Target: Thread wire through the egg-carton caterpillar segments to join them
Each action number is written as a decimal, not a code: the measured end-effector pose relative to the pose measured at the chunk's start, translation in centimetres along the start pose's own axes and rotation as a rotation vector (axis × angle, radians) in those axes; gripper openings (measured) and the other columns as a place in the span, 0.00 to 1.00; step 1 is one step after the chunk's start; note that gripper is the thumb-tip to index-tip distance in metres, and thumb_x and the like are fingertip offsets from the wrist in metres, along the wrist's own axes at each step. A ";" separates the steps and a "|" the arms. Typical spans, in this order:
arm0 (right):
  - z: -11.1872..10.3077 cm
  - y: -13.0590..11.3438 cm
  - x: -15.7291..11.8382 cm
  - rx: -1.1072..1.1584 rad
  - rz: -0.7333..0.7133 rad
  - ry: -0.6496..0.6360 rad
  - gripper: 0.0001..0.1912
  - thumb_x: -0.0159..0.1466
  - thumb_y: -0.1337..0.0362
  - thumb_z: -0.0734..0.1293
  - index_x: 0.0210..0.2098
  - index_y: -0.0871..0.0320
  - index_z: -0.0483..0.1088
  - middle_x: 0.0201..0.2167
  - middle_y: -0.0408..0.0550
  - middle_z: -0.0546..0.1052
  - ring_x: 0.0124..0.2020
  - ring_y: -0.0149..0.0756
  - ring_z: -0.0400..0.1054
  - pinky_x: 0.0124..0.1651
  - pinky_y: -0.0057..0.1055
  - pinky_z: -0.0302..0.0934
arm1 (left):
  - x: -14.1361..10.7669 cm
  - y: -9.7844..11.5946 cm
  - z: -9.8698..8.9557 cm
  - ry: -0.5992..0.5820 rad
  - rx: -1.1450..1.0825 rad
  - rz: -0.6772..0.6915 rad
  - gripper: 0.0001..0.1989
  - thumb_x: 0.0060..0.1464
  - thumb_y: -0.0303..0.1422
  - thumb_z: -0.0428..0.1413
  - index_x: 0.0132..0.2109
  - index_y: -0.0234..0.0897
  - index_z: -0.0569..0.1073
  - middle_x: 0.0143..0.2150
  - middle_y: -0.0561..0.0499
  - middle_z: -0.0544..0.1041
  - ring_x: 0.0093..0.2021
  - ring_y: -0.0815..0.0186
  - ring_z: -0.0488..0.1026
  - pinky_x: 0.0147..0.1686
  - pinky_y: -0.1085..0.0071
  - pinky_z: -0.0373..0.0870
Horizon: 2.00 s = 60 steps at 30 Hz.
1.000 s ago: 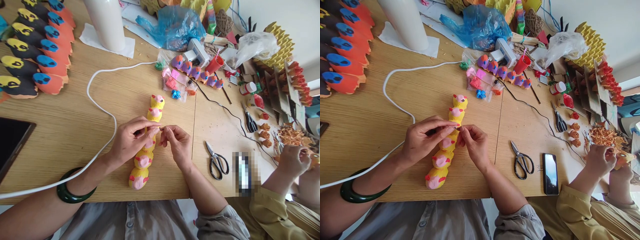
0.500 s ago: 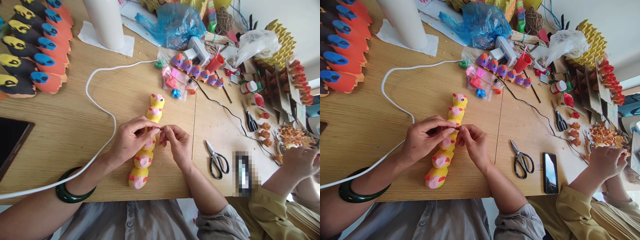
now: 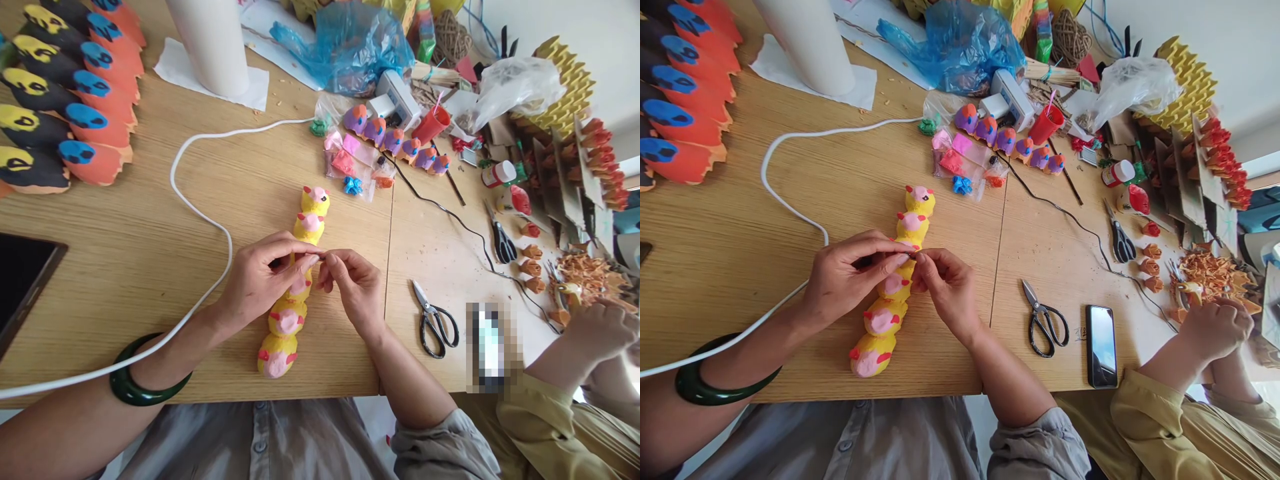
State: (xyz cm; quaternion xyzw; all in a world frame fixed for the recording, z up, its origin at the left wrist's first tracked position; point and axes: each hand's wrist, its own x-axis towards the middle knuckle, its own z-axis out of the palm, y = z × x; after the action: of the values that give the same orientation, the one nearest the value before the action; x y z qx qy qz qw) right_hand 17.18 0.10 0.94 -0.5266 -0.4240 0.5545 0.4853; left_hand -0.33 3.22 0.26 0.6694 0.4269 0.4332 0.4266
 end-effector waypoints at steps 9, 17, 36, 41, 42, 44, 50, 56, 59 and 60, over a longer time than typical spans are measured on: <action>0.0 -0.2 0.0 -0.005 0.013 0.012 0.19 0.65 0.45 0.74 0.35 0.56 0.77 0.23 0.40 0.77 0.23 0.28 0.69 0.28 0.28 0.68 | 0.0 -0.1 -0.1 0.037 0.016 -0.003 0.03 0.64 0.33 0.64 0.41 0.41 0.83 0.37 0.51 0.83 0.34 0.66 0.76 0.31 0.68 0.68; 0.1 -0.1 0.1 -0.001 0.001 0.015 0.19 0.66 0.46 0.74 0.35 0.56 0.78 0.23 0.40 0.77 0.22 0.27 0.68 0.28 0.27 0.67 | 0.0 -0.1 0.0 0.032 0.024 0.047 0.05 0.66 0.33 0.62 0.44 0.41 0.85 0.37 0.51 0.83 0.37 0.65 0.79 0.34 0.69 0.72; -0.2 -0.1 -0.1 -0.128 -0.056 0.025 0.17 0.70 0.49 0.71 0.37 0.56 0.82 0.26 0.44 0.81 0.23 0.26 0.69 0.30 0.26 0.69 | 0.0 0.1 0.0 0.011 0.064 0.033 0.08 0.67 0.33 0.61 0.46 0.41 0.87 0.37 0.52 0.84 0.35 0.68 0.79 0.33 0.72 0.73; -0.2 0.0 -0.1 -0.160 -0.041 0.025 0.19 0.70 0.47 0.70 0.38 0.56 0.83 0.27 0.45 0.81 0.24 0.28 0.69 0.30 0.28 0.69 | 0.0 0.1 0.0 0.013 0.059 0.040 0.08 0.66 0.32 0.62 0.47 0.41 0.87 0.40 0.51 0.85 0.37 0.67 0.81 0.36 0.73 0.76; -0.2 0.1 -0.1 -0.159 -0.037 0.023 0.20 0.70 0.46 0.70 0.38 0.56 0.83 0.27 0.45 0.81 0.24 0.28 0.69 0.30 0.28 0.69 | 0.0 0.1 0.1 0.013 0.059 0.040 0.08 0.66 0.32 0.62 0.47 0.42 0.87 0.40 0.51 0.86 0.38 0.67 0.82 0.37 0.73 0.77; -0.2 0.2 -0.1 -0.151 -0.034 0.019 0.19 0.70 0.46 0.70 0.39 0.56 0.83 0.27 0.45 0.81 0.24 0.28 0.70 0.31 0.28 0.70 | 0.0 0.2 0.1 0.013 0.059 0.041 0.08 0.66 0.31 0.62 0.47 0.43 0.87 0.42 0.52 0.86 0.39 0.66 0.82 0.40 0.72 0.79; -0.2 0.5 0.0 -0.116 -0.023 0.000 0.18 0.68 0.46 0.72 0.41 0.55 0.82 0.28 0.44 0.81 0.25 0.29 0.71 0.31 0.29 0.72 | -0.1 0.0 0.1 0.006 0.064 0.028 0.09 0.68 0.34 0.60 0.48 0.48 0.86 0.45 0.51 0.87 0.43 0.62 0.84 0.46 0.64 0.83; -0.2 0.6 0.2 -0.111 -0.017 0.015 0.18 0.66 0.46 0.74 0.38 0.55 0.81 0.27 0.43 0.81 0.25 0.30 0.71 0.32 0.30 0.72 | -0.2 -0.1 0.1 -0.019 0.047 0.021 0.10 0.68 0.34 0.59 0.49 0.44 0.86 0.47 0.51 0.87 0.46 0.62 0.84 0.48 0.67 0.82; -0.2 0.5 0.2 -0.101 -0.031 0.020 0.17 0.67 0.47 0.73 0.36 0.55 0.80 0.25 0.42 0.79 0.24 0.29 0.70 0.31 0.29 0.71 | -0.3 0.0 0.2 -0.025 0.039 0.021 0.10 0.68 0.32 0.60 0.50 0.44 0.86 0.49 0.51 0.87 0.47 0.63 0.84 0.49 0.69 0.81; -0.2 0.5 0.2 -0.102 -0.033 0.022 0.17 0.67 0.47 0.73 0.36 0.55 0.80 0.25 0.42 0.79 0.24 0.28 0.70 0.31 0.29 0.70 | -0.3 0.0 0.2 -0.022 0.039 0.022 0.10 0.68 0.32 0.59 0.50 0.44 0.86 0.48 0.51 0.87 0.47 0.63 0.84 0.48 0.70 0.80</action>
State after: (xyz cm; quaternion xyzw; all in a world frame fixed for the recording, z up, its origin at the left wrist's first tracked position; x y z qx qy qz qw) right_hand 17.35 0.22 0.37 -0.5497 -0.4549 0.5182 0.4716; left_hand -0.22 2.89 0.16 0.6871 0.4231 0.4221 0.4131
